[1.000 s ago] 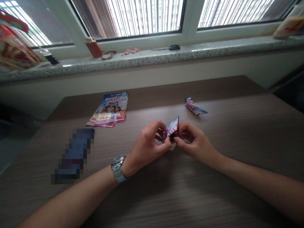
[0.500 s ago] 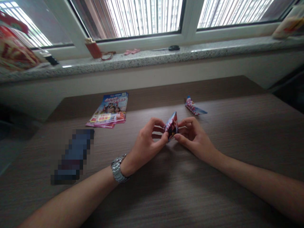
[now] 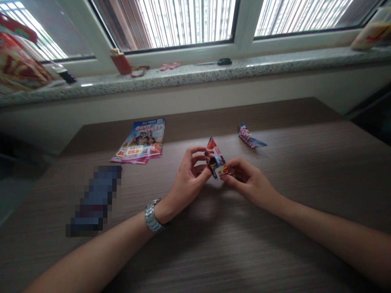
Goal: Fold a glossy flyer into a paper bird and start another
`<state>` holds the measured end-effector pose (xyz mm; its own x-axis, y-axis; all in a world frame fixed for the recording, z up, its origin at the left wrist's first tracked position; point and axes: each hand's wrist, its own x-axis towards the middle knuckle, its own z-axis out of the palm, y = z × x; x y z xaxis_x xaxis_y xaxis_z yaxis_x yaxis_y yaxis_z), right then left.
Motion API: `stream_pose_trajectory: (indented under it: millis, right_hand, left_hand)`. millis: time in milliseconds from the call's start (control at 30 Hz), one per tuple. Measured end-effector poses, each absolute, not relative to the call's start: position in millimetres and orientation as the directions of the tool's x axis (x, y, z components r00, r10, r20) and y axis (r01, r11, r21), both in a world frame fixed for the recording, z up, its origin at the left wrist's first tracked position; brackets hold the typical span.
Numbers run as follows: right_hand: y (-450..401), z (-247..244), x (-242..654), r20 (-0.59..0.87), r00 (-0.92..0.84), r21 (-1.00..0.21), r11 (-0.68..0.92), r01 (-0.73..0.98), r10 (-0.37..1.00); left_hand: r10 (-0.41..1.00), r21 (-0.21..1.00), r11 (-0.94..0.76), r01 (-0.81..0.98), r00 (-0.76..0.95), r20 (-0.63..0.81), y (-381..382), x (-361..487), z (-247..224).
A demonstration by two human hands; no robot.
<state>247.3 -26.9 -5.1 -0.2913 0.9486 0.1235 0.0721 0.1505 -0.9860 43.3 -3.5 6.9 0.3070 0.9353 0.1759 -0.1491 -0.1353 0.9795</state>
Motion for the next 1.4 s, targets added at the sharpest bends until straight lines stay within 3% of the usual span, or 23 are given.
stream_pose_trajectory:
  millis: [167, 367, 600, 933, 1133, 1400]
  right_hand:
    - [-27.3, -3.6, 247.7, 0.099, -0.317, -0.991, 0.123, 0.056, 0.943]
    - [-24.2, -4.8, 254.9, 0.163, -0.224, -0.962, 0.205, 0.180, 0.961]
    - [-19.6, -2.6, 264.1, 0.334, -0.269, -0.823, 0.418, 0.384, 0.904]
    - [-14.1, 2.7, 268.3, 0.439, -0.333, -0.706, 0.550, 0.446, 0.834]
    - [-8.2, -1.1, 273.0, 0.420, -0.333, -0.711, 0.534, 0.457, 0.844]
    - [-4.4, -2.8, 275.1, 0.387, -0.321, -0.730, 0.500, 0.466, 0.864]
  left_hand:
    - [0.927, 0.980, -0.147, -0.137, 0.326, 0.185, -3.8, 43.2, 3.7]
    - [0.916, 0.971, -0.229, -0.067, 0.322, 0.238, -3.1, 39.4, 6.8]
    - [0.915, 0.950, -0.311, -0.025, 0.264, 0.307, -3.1, 33.3, 13.6]
    - [0.900, 0.896, -0.397, 0.199, 0.277, 0.337, 2.4, 22.3, 12.3]
    - [0.861, 0.815, -0.480, 0.326, 0.352, 0.367, 10.0, 15.1, 8.0]
    - [0.855, 0.793, -0.482, 0.372, 0.399, 0.332, 12.0, 14.6, 7.8]
